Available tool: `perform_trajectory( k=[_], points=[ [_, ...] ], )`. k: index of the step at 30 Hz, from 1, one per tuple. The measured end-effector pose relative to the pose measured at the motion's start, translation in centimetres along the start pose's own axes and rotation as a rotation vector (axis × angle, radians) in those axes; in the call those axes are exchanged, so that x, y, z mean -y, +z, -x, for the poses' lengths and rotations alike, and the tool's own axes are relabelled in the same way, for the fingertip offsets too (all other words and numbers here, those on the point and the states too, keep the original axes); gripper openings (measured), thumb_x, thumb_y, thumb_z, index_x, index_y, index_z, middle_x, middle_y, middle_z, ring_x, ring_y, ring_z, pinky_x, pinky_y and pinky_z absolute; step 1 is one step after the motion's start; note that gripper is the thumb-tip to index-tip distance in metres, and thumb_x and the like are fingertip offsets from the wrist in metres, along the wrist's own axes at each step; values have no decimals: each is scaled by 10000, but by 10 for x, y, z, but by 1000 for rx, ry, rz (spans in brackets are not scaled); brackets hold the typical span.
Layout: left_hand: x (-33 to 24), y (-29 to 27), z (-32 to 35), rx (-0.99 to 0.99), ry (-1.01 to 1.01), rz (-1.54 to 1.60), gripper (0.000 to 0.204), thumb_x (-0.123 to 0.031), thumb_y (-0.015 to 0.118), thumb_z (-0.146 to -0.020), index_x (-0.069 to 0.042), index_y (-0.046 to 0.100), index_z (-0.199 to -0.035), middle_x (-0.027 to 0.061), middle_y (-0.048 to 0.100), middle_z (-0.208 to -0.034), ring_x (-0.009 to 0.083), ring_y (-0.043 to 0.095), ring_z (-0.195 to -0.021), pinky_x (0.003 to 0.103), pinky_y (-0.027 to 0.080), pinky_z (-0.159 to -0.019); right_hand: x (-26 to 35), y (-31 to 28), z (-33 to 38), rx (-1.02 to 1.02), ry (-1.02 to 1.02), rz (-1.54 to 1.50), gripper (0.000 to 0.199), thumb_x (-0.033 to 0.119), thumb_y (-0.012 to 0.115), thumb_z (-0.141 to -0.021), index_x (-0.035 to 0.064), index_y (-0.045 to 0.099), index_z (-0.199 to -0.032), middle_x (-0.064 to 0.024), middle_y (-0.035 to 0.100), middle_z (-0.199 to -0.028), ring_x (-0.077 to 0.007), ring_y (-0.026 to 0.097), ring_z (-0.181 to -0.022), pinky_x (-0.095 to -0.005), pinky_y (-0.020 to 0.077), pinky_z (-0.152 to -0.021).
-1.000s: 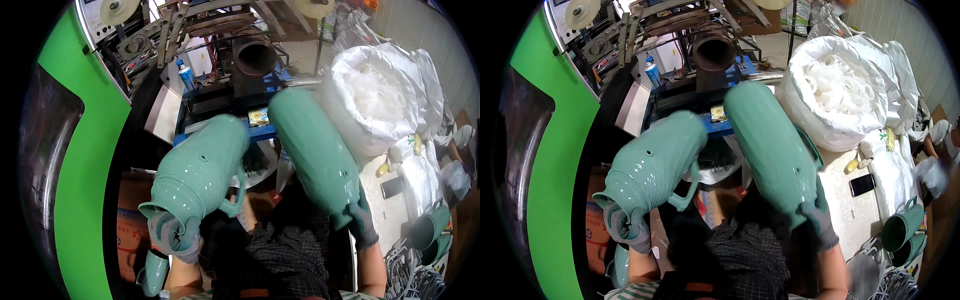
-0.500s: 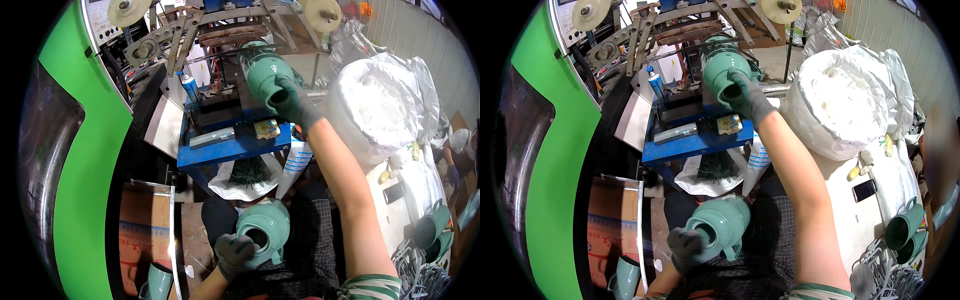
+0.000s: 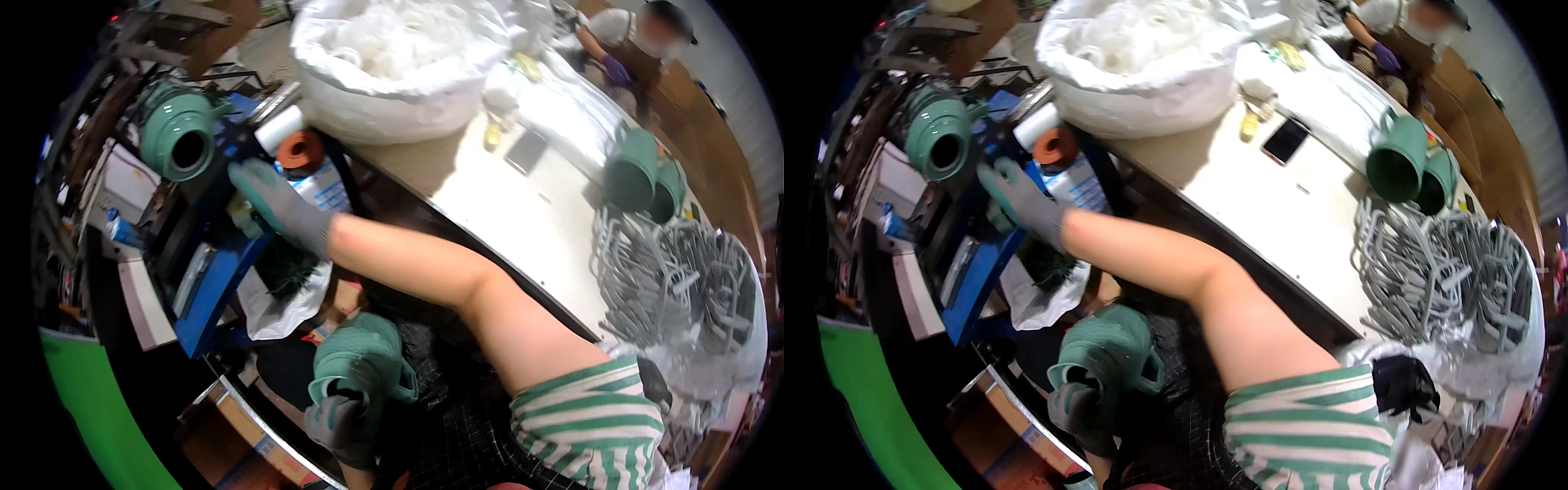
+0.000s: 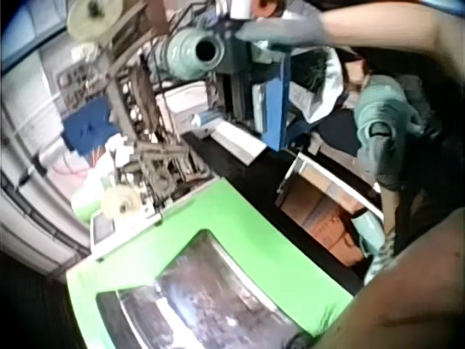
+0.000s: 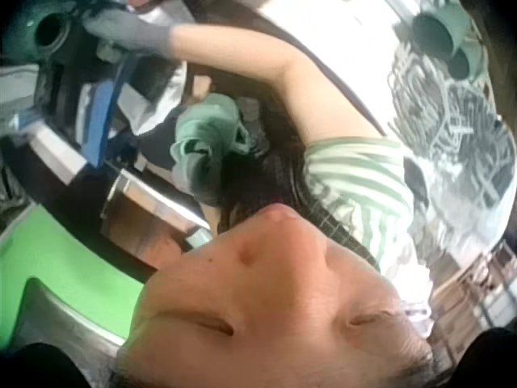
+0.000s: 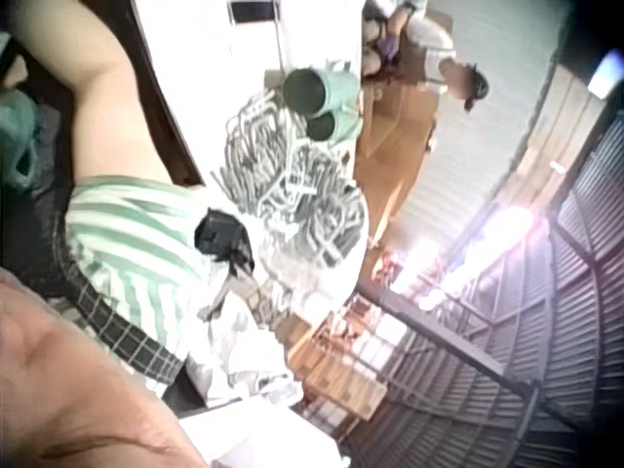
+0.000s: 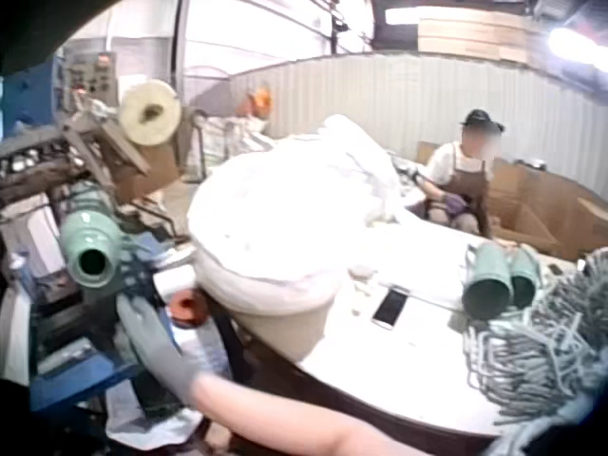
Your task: The person sits on the floor in a workshop and assembles light green kettles. They pick up a kettle body, insert a metal handle, and then attach a lid. The person repeats this process for multiple units, placing the finished kettles on a nearby shelf.
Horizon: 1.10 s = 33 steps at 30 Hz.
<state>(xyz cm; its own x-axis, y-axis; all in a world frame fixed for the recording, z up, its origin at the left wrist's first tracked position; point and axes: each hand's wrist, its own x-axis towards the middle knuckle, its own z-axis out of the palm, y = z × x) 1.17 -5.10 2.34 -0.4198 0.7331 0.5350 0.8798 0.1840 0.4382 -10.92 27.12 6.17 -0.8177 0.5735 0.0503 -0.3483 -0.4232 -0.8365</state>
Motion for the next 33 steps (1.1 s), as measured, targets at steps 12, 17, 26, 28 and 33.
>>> perform_trajectory(
  k=[12,17,26,28,33],
  points=[
    [-7,-4,-37,146,215,18,374,-155,906,-575,-143,569,-738,96,597,-764,361,594,-708,476,445,-654,141,-320,381,-1174,464,2236,499,534,726,-903,92,707,-1133,-153,654,-1152,-303,684,-1030,-437,572,-848],
    [-10,14,-42,133,300,-1,356,-219,914,-624,-149,593,-761,76,608,-770,346,600,-714,467,453,-672,155,-357,433,-1185,851,2265,469,446,703,-900,71,748,-1177,-172,670,-1251,-332,660,-1143,-448,547,-960],
    [6,17,-18,124,292,74,382,-253,911,-637,-184,635,-893,48,672,-877,297,626,-710,446,438,-642,182,-389,443,-1302,772,2244,352,395,708,-857,65,821,-897,-169,790,-951,-276,765,-899,-402,574,-779],
    [12,16,-13,120,306,97,436,-263,911,-646,-185,656,-991,62,700,-933,300,648,-727,438,441,-643,191,-368,417,-1277,578,1829,380,412,744,-829,38,808,-840,-148,783,-876,-233,741,-831,-392,550,-741],
    [14,11,-13,24,268,93,493,-316,823,-846,-114,625,-1250,157,703,-1149,342,681,-948,463,511,-783,194,-329,351,-1012,89,1157,383,339,886,-796,-21,754,-807,-48,702,-697,-107,622,-663,-275,491,-639]
  ],
)
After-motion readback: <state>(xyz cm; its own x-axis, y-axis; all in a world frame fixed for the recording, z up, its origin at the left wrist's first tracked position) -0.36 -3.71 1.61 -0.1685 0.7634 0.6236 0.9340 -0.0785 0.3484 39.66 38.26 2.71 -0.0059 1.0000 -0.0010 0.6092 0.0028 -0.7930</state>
